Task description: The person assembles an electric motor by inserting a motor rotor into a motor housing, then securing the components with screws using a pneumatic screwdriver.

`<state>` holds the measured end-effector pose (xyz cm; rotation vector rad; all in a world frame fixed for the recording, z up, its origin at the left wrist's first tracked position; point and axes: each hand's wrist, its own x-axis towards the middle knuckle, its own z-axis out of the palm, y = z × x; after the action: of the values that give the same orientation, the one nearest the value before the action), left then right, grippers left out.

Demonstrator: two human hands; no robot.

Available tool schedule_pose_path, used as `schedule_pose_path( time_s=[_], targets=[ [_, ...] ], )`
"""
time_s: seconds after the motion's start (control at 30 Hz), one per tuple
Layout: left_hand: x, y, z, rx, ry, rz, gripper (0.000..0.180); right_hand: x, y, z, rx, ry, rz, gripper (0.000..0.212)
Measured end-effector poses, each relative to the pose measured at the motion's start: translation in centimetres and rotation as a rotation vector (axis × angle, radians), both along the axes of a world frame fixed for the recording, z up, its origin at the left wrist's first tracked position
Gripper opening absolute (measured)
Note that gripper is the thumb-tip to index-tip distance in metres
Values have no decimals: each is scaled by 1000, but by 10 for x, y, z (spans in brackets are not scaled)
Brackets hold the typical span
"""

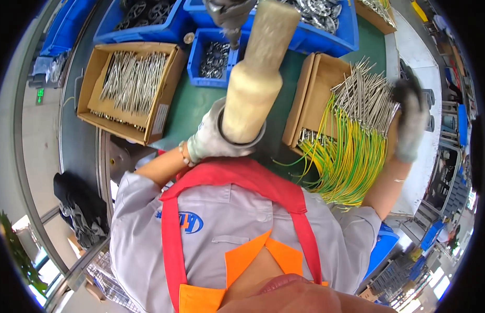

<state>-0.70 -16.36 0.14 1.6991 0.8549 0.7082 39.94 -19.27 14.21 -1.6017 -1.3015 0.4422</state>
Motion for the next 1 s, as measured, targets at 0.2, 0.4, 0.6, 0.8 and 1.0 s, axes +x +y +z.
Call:
schedule_pose_path(
  time_s=[0.2,0.4,0.6,0.8,1.0],
  targets=[
    [-2,0,16,-47,-56,-16,104,-194,40,-15,-114,498,766,75],
    [-4,-7,2,184,-148,-9,108,-183,26,13,379,440,555,50],
    [-2,-5,0,291,-108,-17,108,-151,44,-66,27,-14,172,56],
    [-1,-2,-3,275,-135,-20,107,-145,66,-124,-100,-46,58,62],
    [-2,0,-4,212,-174,-46,107,-154,76,-126,-4,-72,112,47]
  ],
)
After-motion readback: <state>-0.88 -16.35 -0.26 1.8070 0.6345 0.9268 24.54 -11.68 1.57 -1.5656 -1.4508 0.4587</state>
